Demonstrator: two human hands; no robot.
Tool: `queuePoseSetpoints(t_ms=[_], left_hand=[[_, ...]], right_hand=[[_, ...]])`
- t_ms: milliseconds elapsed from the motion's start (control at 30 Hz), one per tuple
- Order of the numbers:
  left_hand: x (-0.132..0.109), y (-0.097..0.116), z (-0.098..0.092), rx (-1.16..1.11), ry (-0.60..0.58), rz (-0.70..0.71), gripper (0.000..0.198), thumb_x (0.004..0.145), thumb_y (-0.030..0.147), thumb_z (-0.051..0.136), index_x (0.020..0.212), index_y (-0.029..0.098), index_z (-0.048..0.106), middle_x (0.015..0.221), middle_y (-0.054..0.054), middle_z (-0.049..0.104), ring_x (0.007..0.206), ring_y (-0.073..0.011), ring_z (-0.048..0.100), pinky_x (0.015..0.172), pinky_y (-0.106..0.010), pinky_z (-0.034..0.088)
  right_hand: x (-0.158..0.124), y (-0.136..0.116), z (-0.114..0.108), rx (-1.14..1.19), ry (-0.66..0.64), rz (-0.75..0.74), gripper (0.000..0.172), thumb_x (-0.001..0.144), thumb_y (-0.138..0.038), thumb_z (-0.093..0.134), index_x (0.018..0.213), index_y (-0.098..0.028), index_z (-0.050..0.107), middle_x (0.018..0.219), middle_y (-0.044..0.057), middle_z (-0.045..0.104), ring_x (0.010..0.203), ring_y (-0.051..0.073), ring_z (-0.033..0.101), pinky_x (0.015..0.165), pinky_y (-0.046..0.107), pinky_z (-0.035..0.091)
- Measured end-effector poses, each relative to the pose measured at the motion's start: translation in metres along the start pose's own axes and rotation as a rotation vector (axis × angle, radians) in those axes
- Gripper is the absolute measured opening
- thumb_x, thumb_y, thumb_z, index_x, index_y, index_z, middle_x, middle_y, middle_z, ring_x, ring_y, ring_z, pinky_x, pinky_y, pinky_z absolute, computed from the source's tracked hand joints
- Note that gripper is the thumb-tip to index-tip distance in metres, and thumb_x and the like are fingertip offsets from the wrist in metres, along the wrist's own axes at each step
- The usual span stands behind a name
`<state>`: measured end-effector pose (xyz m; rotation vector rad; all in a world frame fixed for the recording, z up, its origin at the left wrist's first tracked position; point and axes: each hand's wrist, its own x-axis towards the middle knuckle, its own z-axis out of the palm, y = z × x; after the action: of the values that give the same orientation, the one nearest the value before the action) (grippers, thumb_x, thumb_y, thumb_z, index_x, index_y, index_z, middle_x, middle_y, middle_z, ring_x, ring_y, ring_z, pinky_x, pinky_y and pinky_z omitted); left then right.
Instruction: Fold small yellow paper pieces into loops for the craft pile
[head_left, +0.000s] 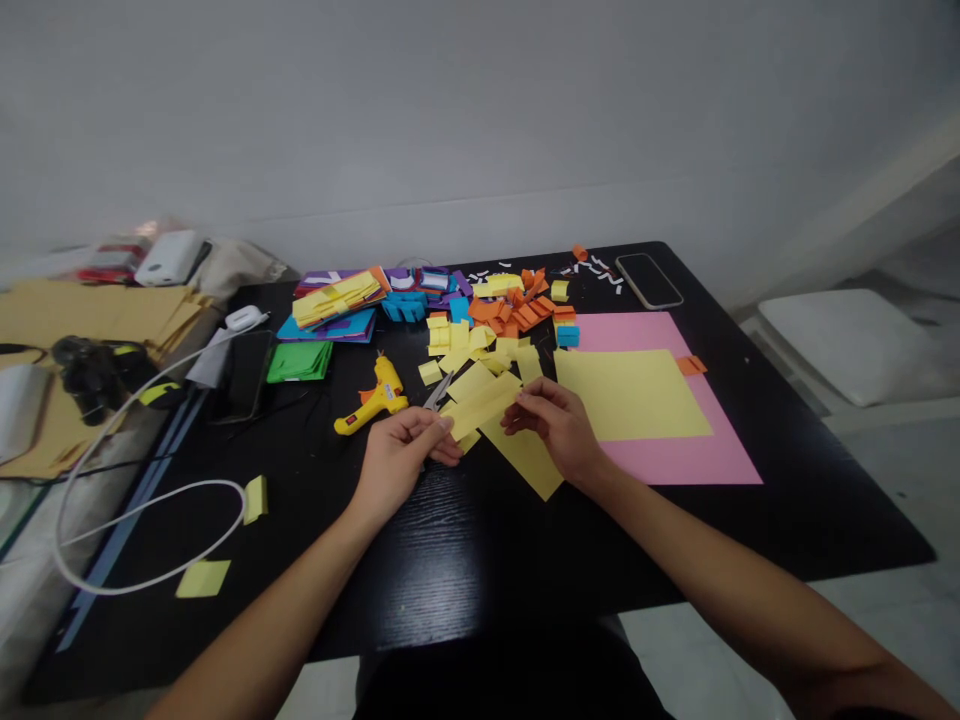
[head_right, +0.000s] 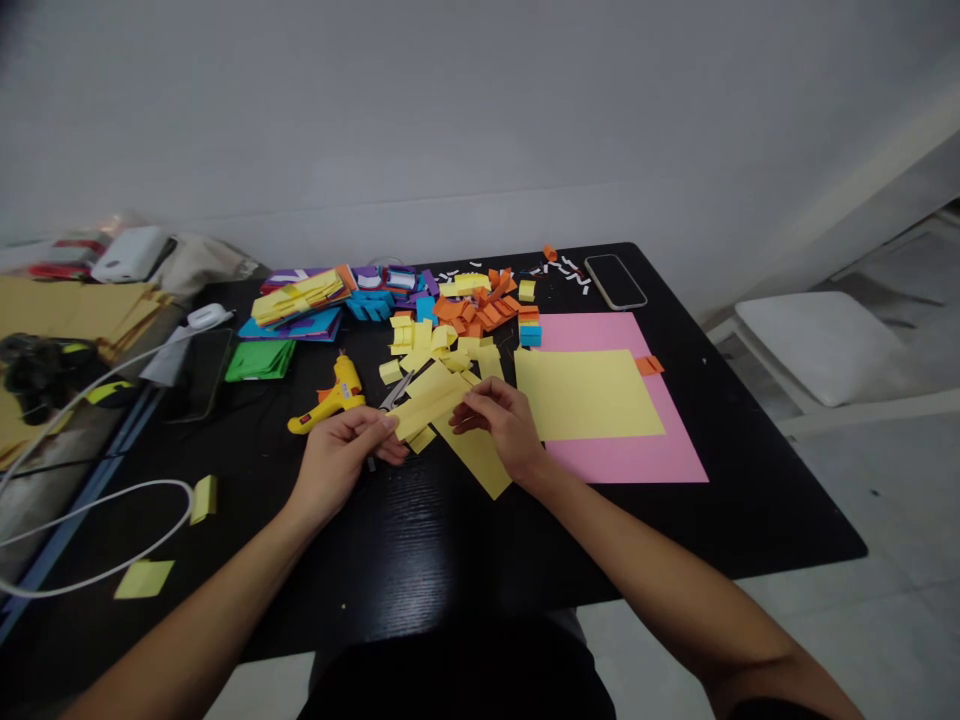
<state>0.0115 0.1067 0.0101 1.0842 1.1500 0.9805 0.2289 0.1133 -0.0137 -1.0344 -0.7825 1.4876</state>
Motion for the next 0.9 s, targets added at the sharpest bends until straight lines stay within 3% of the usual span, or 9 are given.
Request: queuePoseSetpoints(t_ms=[500, 700, 900], left_hand=[[-0.0007, -0.0016, 0.0001, 0.023, -0.017, 0.016, 0.034, 0.083, 0.045, 0.08, 0.077, 0.013, 0.07, 0.066, -0.006, 0.075, 0.056, -0.0173, 0.073, 0.058, -0.028, 0.063], [-0.002, -0.0012, 0.0035, 0.01, -0.149, -0.037, 0.033, 0.08, 0.044, 0.082, 0.077, 0.014, 0.068, 0.064, -0.006, 0.075, 0.053, -0.018, 0.072, 0.054, -0.029, 0.062], [-0.0064, -0.0052, 0.0071, 0.092, -0.252, -0.077, 0.031, 0.08, 0.043, 0.082, 0.08, 0.015, 0.07, 0.063, -0.005, 0.075, 0.056, -0.0178, 0.074, 0.056, -0.026, 0.062]], right_hand=[[-0.0002, 0.0007, -0.0001, -0.042, 0.016, -0.033, 0.021, 0.079, -0.035, 0.079, 0.073, -0.02, 0.065, 0.068, 0.001, 0.071, 0.066, 0.017, 0.071, 0.063, 0.031, 0.059], [-0.0011, 0.0046, 0.0022, -0.051, 0.005, 0.013, 0.031, 0.077, -0.047, 0.082, 0.078, -0.02, 0.069, 0.077, 0.0, 0.067, 0.071, 0.016, 0.066, 0.064, 0.029, 0.06], [-0.0043, 0.0039, 0.0044, -0.144, 0.004, 0.032, 0.035, 0.074, -0.052, 0.086, 0.078, -0.018, 0.077, 0.07, -0.001, 0.066, 0.064, 0.014, 0.061, 0.059, 0.025, 0.056]])
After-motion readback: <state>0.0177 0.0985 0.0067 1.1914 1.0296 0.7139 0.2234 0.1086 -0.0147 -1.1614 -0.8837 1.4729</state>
